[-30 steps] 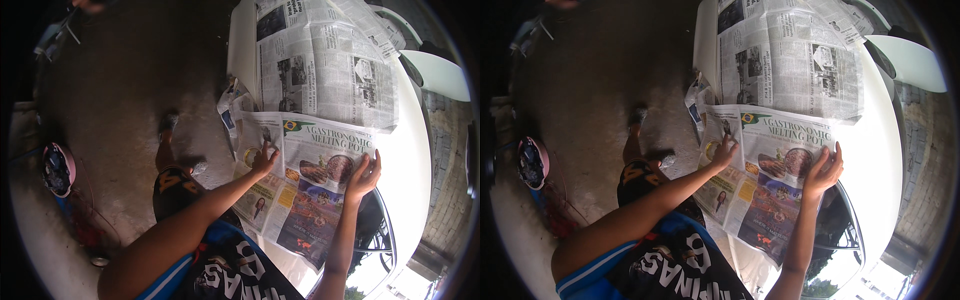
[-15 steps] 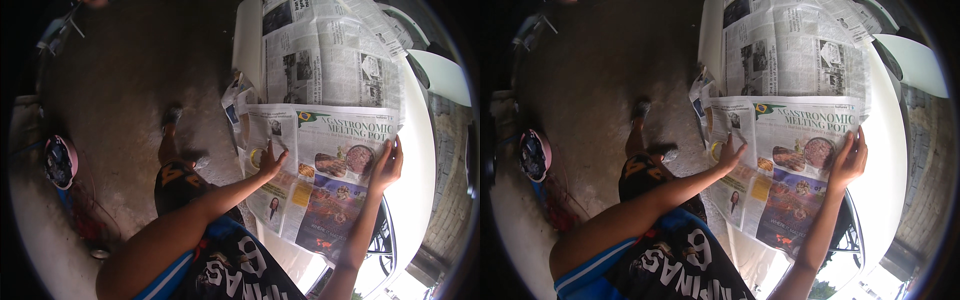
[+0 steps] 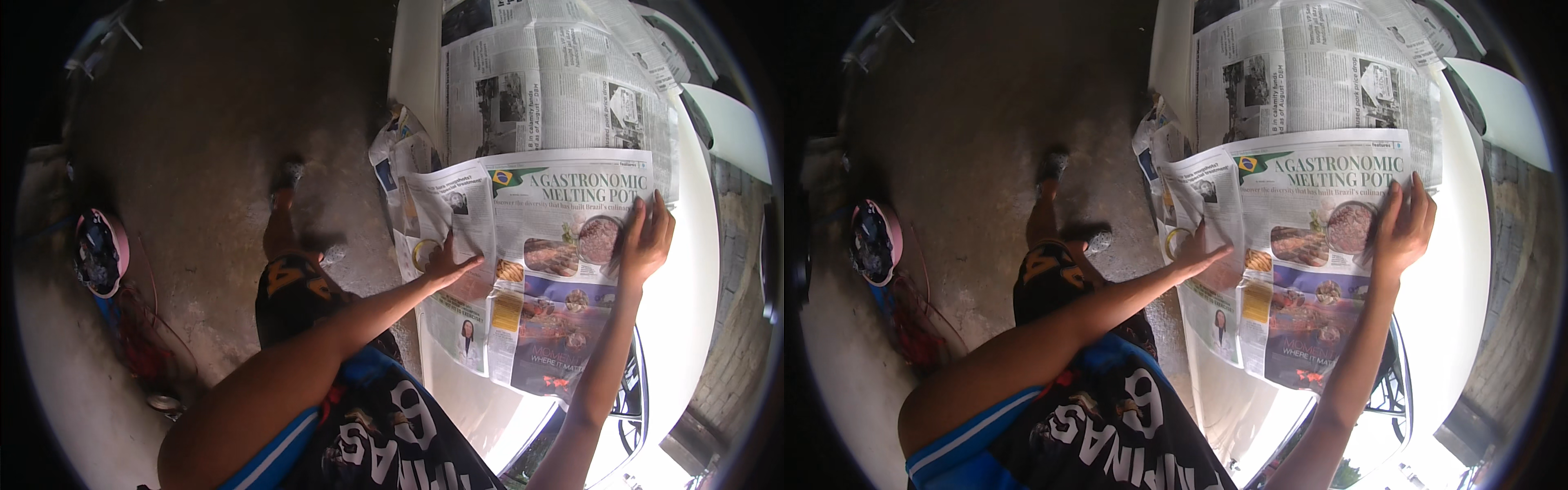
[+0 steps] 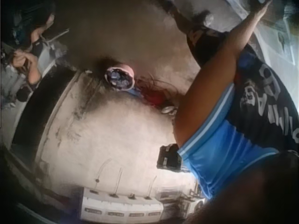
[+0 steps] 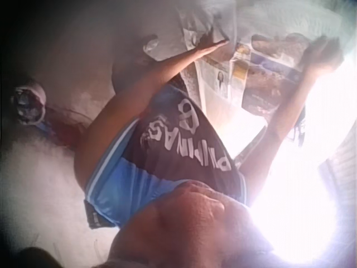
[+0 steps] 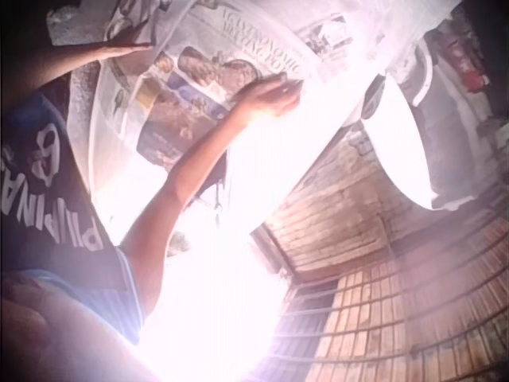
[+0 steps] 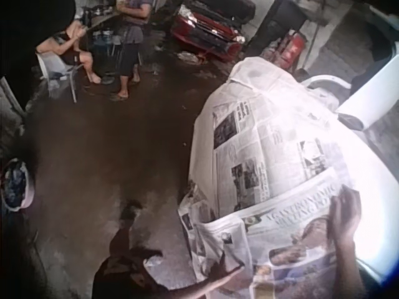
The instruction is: The person tapes sheets of newspaper onto the side and rear of a white car using masking tape. They smooth each sheet, tear tape from a roll, and secure the edges around the wheel arch and door area.
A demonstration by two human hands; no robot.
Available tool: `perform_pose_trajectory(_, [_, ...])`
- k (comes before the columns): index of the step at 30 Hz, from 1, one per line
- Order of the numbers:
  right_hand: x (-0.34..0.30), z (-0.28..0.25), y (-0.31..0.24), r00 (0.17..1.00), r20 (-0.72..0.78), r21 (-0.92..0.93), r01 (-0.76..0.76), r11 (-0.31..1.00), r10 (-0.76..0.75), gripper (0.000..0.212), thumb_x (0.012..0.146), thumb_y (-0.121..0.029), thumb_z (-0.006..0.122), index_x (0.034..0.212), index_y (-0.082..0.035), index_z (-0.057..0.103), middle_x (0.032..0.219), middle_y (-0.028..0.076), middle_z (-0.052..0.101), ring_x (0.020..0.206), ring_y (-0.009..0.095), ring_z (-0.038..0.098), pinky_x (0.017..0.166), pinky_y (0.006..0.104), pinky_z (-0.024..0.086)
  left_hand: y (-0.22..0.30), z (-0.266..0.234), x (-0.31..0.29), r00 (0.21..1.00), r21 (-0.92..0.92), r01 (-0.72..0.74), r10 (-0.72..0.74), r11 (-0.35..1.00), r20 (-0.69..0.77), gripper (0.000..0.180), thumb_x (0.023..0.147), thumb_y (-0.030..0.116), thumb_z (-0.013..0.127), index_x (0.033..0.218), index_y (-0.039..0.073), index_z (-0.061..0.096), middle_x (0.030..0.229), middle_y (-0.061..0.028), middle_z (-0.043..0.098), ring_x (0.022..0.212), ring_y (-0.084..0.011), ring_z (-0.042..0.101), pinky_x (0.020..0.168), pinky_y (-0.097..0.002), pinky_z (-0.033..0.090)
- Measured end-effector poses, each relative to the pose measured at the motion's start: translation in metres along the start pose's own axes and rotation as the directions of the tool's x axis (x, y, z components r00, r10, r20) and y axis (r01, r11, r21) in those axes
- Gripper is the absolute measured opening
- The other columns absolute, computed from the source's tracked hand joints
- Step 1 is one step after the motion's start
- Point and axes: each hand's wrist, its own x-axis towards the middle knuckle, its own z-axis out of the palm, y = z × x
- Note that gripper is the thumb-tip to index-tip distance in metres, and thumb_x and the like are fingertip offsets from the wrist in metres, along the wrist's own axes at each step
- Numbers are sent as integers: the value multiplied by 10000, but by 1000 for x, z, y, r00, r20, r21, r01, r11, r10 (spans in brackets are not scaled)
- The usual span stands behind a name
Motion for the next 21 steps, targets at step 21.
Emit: perform_pose_trajectory(21, [-49,0,-42,980,181,-348,-18,937,86,376,1039,-306,612,1382,-175,690,1390,21,615,1358,319,486,1082,470,407,27,-34,5,988,258,108,-75,960,-136,1536,656,799,830,1664,81,-80,1482,-434,333,1341,-552,462,1070,-573,433])
